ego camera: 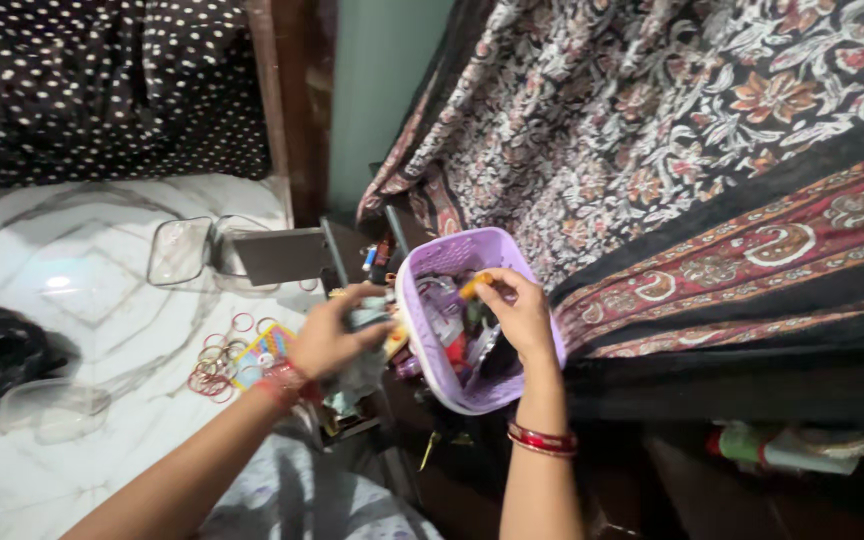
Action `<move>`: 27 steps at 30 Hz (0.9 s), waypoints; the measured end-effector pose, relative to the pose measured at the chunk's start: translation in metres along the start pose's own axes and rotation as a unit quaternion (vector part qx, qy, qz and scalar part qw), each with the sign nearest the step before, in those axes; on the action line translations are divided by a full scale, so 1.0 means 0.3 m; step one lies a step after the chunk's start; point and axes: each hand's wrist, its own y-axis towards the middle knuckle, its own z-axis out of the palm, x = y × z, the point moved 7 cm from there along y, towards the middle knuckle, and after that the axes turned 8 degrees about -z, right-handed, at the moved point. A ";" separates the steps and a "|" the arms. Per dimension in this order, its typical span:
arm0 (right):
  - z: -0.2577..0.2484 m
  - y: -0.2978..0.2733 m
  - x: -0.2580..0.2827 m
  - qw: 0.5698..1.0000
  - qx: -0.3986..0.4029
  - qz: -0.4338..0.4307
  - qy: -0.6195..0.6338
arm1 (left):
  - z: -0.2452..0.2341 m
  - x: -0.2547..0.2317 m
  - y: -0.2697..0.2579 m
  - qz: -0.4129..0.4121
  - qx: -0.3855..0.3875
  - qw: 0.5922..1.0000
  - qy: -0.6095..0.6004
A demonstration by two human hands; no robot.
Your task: The person organizes various small items from a purple basket, including bottles, containers, and accessories, placing them into a cabinet and on the floor. They wipe some items with a cloth and sort through the contents methodically.
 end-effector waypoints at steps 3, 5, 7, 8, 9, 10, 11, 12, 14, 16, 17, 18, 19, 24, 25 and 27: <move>0.112 -0.053 0.167 0.992 0.067 -0.016 0.102 | -0.009 -0.139 -0.047 0.193 -0.059 0.975 0.097; 0.176 -0.079 0.267 0.986 0.095 -0.038 0.130 | -0.002 -0.151 -0.067 0.204 -0.044 0.974 0.085; 0.235 -0.100 0.347 0.980 0.119 -0.062 0.148 | 0.000 -0.124 -0.066 0.160 -0.011 0.985 0.057; 0.248 -0.109 0.373 0.981 0.088 -0.075 0.158 | 0.004 -0.106 -0.063 0.140 0.009 0.989 0.041; 0.279 -0.119 0.392 0.980 0.057 -0.088 0.169 | -0.023 -0.080 -0.063 0.112 -0.025 0.993 -0.014; 0.307 -0.134 0.406 0.979 0.025 -0.099 0.177 | -0.046 -0.052 -0.063 0.083 -0.056 0.993 -0.070; 0.345 -0.150 0.403 0.983 -0.003 -0.082 0.163 | -0.068 -0.021 -0.062 0.054 -0.087 0.987 -0.125; 0.388 -0.170 0.398 0.986 -0.032 -0.066 0.150 | -0.088 0.020 -0.058 0.019 -0.105 0.967 -0.230; 0.499 -0.248 0.349 0.979 -0.028 0.065 0.189 | -0.135 0.106 -0.036 -0.050 -0.135 0.893 -0.426; 0.632 -0.347 0.302 0.930 0.013 0.222 0.293 | -0.186 0.155 -0.033 -0.065 -0.177 0.870 -0.456; 0.688 -0.403 0.293 0.901 0.018 0.265 0.344 | -0.201 0.177 -0.039 -0.072 -0.197 0.857 -0.470; 0.740 -0.443 0.283 0.866 0.023 0.306 0.394 | -0.204 0.183 -0.035 -0.075 -0.191 0.862 -0.464; 0.760 -0.434 0.286 0.868 0.004 0.263 0.422 | -0.206 0.186 -0.034 -0.078 -0.184 0.867 -0.457; 0.684 -0.386 0.225 0.872 -0.139 0.155 0.443 | -0.292 0.133 -0.030 -0.028 -0.203 0.918 -0.339; 0.640 -0.374 0.230 0.856 -0.147 0.141 0.474 | -0.340 0.103 -0.030 0.007 -0.205 0.945 -0.253; 0.529 -0.347 0.269 0.847 -0.153 0.102 0.498 | -0.364 0.048 -0.038 0.046 -0.182 0.979 -0.082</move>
